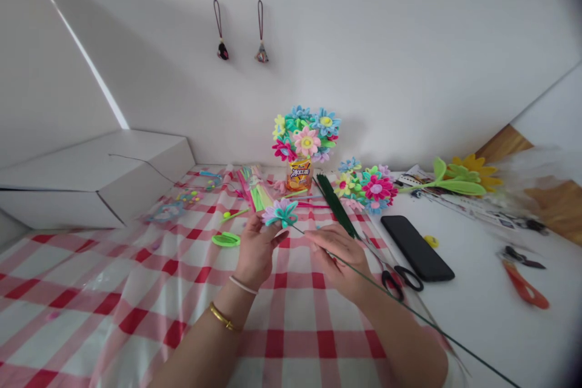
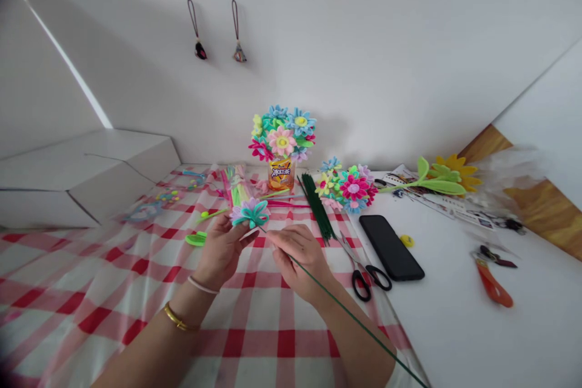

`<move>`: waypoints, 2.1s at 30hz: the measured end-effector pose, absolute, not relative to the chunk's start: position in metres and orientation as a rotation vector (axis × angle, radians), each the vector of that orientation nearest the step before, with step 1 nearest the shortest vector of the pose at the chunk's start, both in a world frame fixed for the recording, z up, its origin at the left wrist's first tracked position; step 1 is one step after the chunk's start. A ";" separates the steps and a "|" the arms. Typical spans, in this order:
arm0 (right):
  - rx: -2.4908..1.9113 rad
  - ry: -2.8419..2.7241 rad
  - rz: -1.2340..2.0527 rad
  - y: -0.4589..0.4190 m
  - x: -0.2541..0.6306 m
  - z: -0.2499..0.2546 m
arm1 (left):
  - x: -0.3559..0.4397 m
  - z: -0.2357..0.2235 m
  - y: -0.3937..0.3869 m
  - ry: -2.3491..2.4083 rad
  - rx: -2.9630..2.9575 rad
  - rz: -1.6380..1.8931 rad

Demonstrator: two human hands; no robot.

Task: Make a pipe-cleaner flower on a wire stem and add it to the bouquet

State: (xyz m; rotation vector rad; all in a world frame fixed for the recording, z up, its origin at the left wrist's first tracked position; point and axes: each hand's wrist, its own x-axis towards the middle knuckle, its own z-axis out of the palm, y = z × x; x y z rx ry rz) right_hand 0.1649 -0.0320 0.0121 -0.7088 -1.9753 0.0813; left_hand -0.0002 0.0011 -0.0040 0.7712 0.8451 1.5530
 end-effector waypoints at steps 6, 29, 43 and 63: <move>-0.678 -1.995 0.053 -0.032 0.165 0.013 | -0.003 -0.002 0.000 0.691 0.670 1.517; -0.780 -1.946 0.068 -0.036 0.165 0.017 | 0.000 -0.006 0.004 0.921 1.006 1.768; -0.933 -1.844 0.222 -0.036 0.175 0.016 | 0.000 -0.016 0.000 1.009 1.496 1.546; -0.890 -1.896 0.297 -0.034 0.176 0.015 | 0.006 -0.015 -0.006 1.096 1.437 1.435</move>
